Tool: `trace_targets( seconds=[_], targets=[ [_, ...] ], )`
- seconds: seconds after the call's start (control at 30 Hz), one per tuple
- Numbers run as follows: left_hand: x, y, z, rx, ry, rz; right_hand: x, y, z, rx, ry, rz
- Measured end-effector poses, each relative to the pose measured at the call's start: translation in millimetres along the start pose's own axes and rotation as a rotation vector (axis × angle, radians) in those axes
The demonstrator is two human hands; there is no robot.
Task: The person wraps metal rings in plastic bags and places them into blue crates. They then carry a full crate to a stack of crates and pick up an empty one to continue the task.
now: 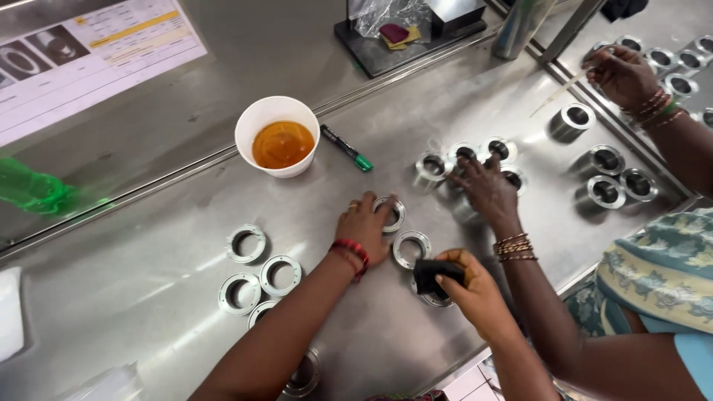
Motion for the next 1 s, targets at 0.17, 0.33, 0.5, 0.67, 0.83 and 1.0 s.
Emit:
trace_targets(
  seconds=[0.17, 0.33, 0.5, 0.67, 0.83, 1.0],
  targets=[
    [3.1, 8.5, -14.7, 0.188, -0.108, -0.131, -6.9, 25.3, -27.7, -0.032, -0.038, 0.121],
    [82.6, 29.2, -34.9, 1.054, -0.811, -0.431, 16.8, 73.2, -31.3, 0.011, -0.164, -0.15],
    [121.2, -87.2, 17.9, 0.41, 0.461, 0.255, 42.5, 84.5, -37.3, -0.445, 0.294, -0.365],
    [134.8, -43.8, -1.3, 0.862, -0.19, -0.274, 64.8, 79.3, -25.3, -0.29, 0.307, -0.307],
    [123.4, -59.5, -3.4, 0.124, -0.154, -0.502, 62.9, 2.6, 4.8, 0.06, 0.145, -0.151],
    [93.5, -1.3, 16.6, 0.051, 0.056, -0.047, 53.6, -39.3, 20.4, 0.005, 0.204, -0.019]
  ],
)
Point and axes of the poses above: each hand's wrist, its own x-axis away from the middle knuckle, its own y-axis out of the palm, z = x × y, the point moved 4 cm from there along -x, towards the middle knuckle, and after that the axes turned 11 degrees about z, right-handed, at the moved point
